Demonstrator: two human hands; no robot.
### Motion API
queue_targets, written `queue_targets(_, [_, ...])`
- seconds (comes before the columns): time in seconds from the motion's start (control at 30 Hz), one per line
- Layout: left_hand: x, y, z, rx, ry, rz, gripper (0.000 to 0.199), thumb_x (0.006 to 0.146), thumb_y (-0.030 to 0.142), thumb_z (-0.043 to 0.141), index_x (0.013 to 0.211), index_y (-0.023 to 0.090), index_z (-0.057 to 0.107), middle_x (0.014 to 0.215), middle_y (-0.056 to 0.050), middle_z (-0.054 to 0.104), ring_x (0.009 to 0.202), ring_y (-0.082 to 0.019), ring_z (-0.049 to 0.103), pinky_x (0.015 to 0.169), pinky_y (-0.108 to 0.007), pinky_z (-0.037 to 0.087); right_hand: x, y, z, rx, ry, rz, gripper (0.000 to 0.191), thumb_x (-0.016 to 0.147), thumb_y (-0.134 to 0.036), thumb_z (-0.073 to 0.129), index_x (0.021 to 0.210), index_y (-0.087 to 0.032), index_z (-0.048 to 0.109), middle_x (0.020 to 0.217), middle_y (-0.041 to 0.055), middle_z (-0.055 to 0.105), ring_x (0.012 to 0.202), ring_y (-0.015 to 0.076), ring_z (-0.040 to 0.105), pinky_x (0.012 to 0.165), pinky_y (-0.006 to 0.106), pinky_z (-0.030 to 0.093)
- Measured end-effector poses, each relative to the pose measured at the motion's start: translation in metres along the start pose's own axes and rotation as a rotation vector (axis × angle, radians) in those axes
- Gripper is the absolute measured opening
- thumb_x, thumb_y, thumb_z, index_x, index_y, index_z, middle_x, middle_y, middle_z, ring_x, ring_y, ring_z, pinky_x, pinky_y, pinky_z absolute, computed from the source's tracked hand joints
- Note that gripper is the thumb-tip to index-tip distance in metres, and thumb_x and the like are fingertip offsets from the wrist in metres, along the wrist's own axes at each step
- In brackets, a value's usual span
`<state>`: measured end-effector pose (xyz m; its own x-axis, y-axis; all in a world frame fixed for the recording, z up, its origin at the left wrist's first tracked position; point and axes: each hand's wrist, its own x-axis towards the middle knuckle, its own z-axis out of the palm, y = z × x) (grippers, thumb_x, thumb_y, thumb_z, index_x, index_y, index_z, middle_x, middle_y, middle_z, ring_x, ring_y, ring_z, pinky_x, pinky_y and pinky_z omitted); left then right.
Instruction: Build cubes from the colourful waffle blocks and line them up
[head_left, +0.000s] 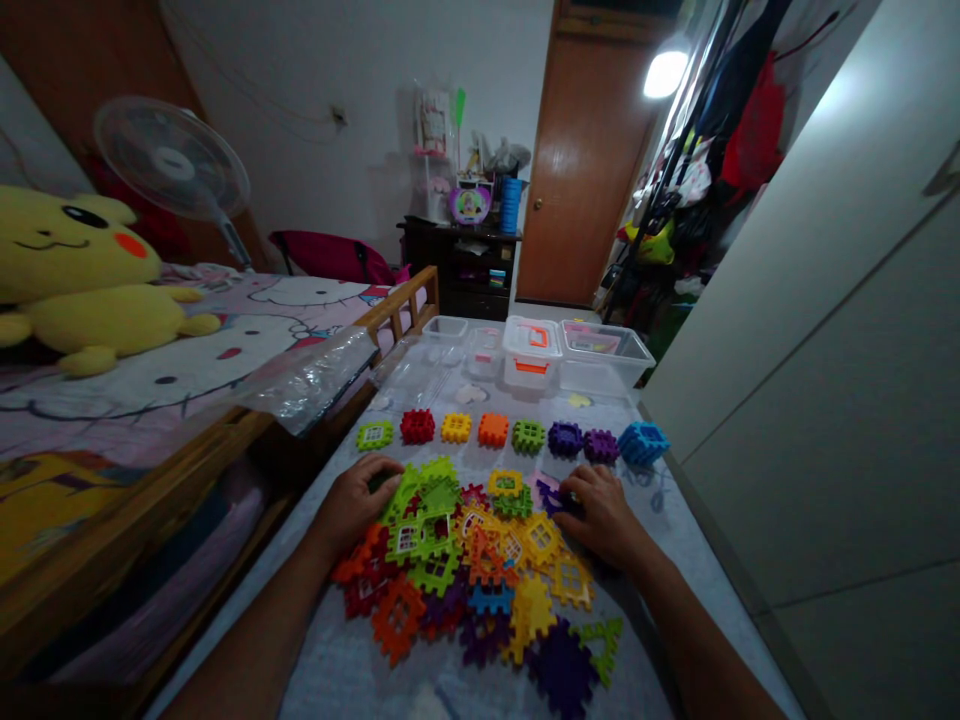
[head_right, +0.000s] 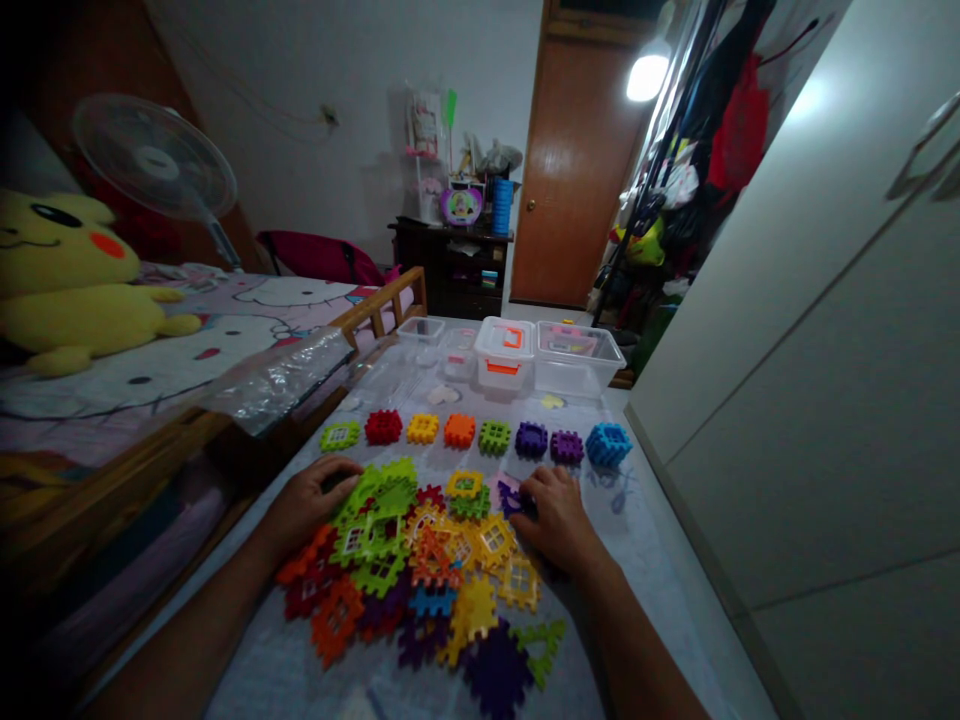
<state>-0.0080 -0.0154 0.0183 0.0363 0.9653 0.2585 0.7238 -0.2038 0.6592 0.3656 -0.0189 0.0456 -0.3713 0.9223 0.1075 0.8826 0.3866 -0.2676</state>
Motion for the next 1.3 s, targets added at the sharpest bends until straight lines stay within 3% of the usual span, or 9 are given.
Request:
queue_targets(0.27, [0.000, 0.001, 0.000, -0.010, 0.005, 0.003, 0.027, 0.081, 0.043, 0.052, 0.083, 0.021, 0.067, 0.093, -0.004, 0.067, 0.091, -0.022, 0.062, 0.086, -0.033, 0.048, 0.002, -0.011, -0.002, -0.040, 0.125, 0.017, 0.018, 0.076, -0.039, 0.069, 0.079, -0.021, 0.068, 0.090, 0.0066, 0.062, 0.092, 0.0255, 0.051, 0.081, 0.039, 0.036])
queue_targets(0.37, [0.001, -0.001, 0.001, -0.016, -0.005, 0.003, 0.026, 0.081, 0.043, 0.052, 0.084, 0.020, 0.067, 0.094, -0.004, 0.066, 0.093, -0.022, 0.062, 0.087, -0.033, 0.048, 0.005, -0.022, -0.001, 0.029, 0.199, -0.085, 0.020, 0.082, -0.033, 0.062, 0.097, -0.021, 0.067, 0.105, 0.0083, 0.064, 0.101, 0.0261, 0.051, 0.089, 0.041, 0.036])
queue_targets(0.5, [0.001, -0.003, 0.002, -0.015, -0.012, -0.002, 0.026, 0.082, 0.042, 0.052, 0.085, 0.020, 0.066, 0.095, -0.004, 0.066, 0.095, -0.022, 0.061, 0.089, -0.034, 0.046, 0.011, -0.037, 0.011, 0.080, 0.145, -0.261, 0.040, 0.086, -0.022, 0.056, 0.126, -0.023, 0.055, 0.127, 0.0064, 0.060, 0.120, 0.0267, 0.043, 0.101, 0.043, 0.032])
queue_targets(0.63, [0.001, -0.005, 0.003, -0.019, -0.009, 0.002, 0.025, 0.082, 0.041, 0.052, 0.085, 0.020, 0.066, 0.095, -0.004, 0.066, 0.094, -0.022, 0.061, 0.089, -0.033, 0.047, 0.017, -0.045, 0.021, 0.090, 0.143, -0.233, 0.025, 0.089, -0.019, 0.054, 0.111, -0.024, 0.064, 0.118, 0.0048, 0.065, 0.116, 0.0256, 0.048, 0.100, 0.042, 0.035])
queue_targets(0.77, [0.000, -0.005, 0.002, -0.012, 0.004, 0.000, 0.025, 0.081, 0.041, 0.053, 0.084, 0.020, 0.066, 0.095, -0.004, 0.067, 0.094, -0.022, 0.062, 0.088, -0.033, 0.048, 0.021, -0.047, 0.019, 0.119, 0.149, -0.248, 0.013, 0.088, -0.020, 0.058, 0.096, -0.023, 0.068, 0.107, 0.0060, 0.067, 0.105, 0.0231, 0.052, 0.093, 0.039, 0.040])
queue_targets(1.17, [0.001, -0.001, 0.000, -0.010, -0.003, 0.000, 0.027, 0.080, 0.042, 0.052, 0.084, 0.020, 0.067, 0.093, -0.004, 0.067, 0.093, -0.022, 0.062, 0.087, -0.033, 0.048, 0.016, -0.045, 0.014, 0.239, 0.120, -0.300, 0.009, 0.081, -0.011, 0.059, 0.081, -0.020, 0.057, 0.109, 0.0067, 0.062, 0.101, 0.0203, 0.054, 0.091, 0.036, 0.042])
queue_targets(1.3, [0.001, 0.000, 0.000, -0.007, 0.011, -0.008, 0.027, 0.079, 0.043, 0.053, 0.083, 0.021, 0.067, 0.094, -0.004, 0.068, 0.093, -0.022, 0.063, 0.087, -0.033, 0.048, 0.015, -0.046, 0.015, 0.247, 0.122, -0.302, 0.010, 0.084, -0.012, 0.056, 0.077, -0.020, 0.056, 0.096, 0.0058, 0.064, 0.093, 0.0189, 0.057, 0.086, 0.033, 0.044])
